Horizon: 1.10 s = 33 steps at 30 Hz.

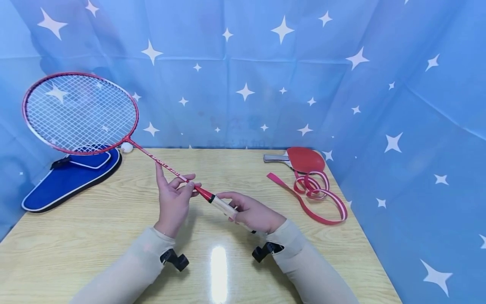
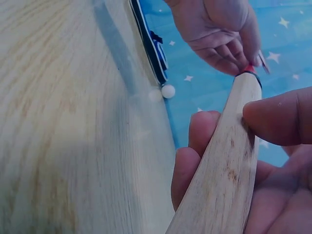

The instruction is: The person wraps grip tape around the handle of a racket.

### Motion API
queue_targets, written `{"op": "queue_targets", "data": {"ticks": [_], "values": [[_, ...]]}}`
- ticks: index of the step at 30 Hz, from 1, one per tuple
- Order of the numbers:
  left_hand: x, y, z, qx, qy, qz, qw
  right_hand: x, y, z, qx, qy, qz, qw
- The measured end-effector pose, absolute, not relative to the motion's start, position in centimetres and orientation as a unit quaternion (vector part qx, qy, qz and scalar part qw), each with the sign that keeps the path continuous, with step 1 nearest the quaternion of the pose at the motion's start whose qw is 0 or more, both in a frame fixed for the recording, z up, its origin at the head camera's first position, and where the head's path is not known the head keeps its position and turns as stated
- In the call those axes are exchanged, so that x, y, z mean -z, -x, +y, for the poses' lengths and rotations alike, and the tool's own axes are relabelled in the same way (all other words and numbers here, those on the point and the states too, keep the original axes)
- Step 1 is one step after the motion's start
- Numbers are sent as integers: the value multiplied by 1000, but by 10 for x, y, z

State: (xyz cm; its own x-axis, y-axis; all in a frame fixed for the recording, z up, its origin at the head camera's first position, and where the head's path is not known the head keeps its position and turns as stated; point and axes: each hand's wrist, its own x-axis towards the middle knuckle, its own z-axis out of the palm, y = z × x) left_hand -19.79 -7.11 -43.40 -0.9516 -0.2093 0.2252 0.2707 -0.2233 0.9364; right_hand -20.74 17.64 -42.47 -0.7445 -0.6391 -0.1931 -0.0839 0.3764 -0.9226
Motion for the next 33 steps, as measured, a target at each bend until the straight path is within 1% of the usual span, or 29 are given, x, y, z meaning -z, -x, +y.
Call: {"op": "queue_targets", "data": {"ticks": [5, 12, 20, 25, 29, 33], "values": [[440, 194, -66, 779, 35, -611, 132, 426, 204, 175, 515, 230, 777, 279], [443, 188, -59, 760, 49, -635, 128, 427, 202, 173, 510, 230, 781, 276], [445, 188, -58, 753, 43, -647, 106, 430, 203, 173, 507, 233, 783, 273], [447, 191, -59, 751, 44, -650, 112, 431, 205, 173, 504, 236, 786, 270], [449, 192, -59, 747, 36, -653, 120, 429, 207, 174, 494, 237, 797, 254], [450, 192, -60, 739, 28, -662, 118, 424, 212, 181, 492, 233, 809, 222]]}}
